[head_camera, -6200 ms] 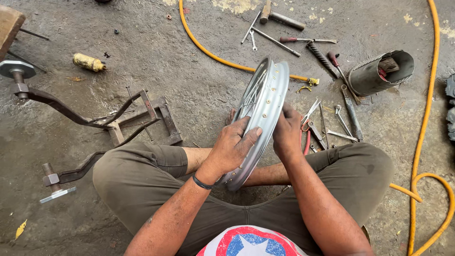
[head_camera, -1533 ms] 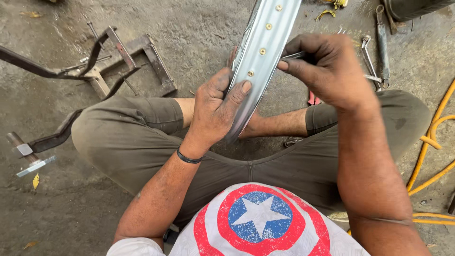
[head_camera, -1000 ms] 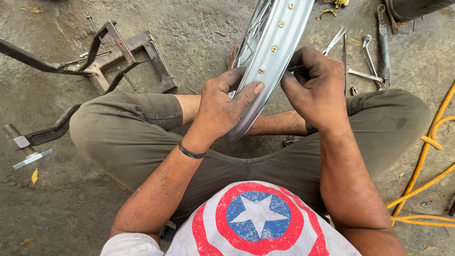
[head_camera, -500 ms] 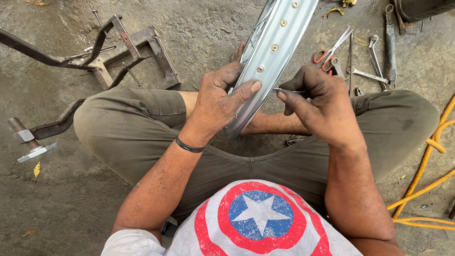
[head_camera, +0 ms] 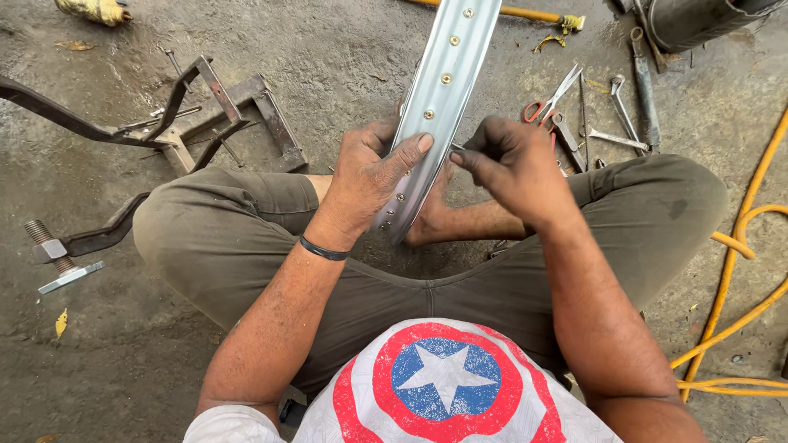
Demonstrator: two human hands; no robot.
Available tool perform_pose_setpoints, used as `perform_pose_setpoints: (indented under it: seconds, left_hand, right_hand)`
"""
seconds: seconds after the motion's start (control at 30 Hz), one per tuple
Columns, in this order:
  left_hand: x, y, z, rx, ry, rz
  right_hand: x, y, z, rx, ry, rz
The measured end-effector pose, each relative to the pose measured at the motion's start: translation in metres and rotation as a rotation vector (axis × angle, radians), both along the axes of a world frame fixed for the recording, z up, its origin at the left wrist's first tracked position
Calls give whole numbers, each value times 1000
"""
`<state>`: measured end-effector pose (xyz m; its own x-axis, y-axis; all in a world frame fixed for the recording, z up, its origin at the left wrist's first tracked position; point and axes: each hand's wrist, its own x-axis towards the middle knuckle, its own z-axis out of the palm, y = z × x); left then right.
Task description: The person sits on the floor and uses a small metal tool to tighten the nipples on a bicycle wheel rim. They rotate the wheel periodically to access different sections of the rim and continue the tightening process.
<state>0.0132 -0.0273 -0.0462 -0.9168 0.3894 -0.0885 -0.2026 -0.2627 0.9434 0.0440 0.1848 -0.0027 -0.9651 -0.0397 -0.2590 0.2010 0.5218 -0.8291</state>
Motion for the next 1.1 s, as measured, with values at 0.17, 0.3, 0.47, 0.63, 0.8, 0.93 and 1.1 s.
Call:
perform_pose_setpoints:
  seconds: [0.17, 0.3, 0.47, 0.63, 0.8, 0.93, 1.1]
  left_hand:
    - [5, 1, 2, -90, 45, 39]
    - [5, -6, 3, -148, 87, 58]
    - [-2, -8, 4, -117, 38, 113]
    - [-7, -1, 7, -169, 186, 157]
    - [20, 0, 10, -312, 374, 42]
    - [14, 6, 11, -352, 345, 37]
    - [-5, 5, 21, -162, 91, 9]
  right_hand:
    - [-30, 18, 43, 138, 392, 273]
    - [-27, 8, 48, 301, 461, 323]
    - [-6, -12, 24, 204, 312, 118]
    - [-1, -5, 16, 68, 225, 39]
    - [-3, 18, 15, 31, 197, -264]
    - [2, 22, -3, 25, 315, -229]
    - [11, 26, -19, -240, 226, -219]
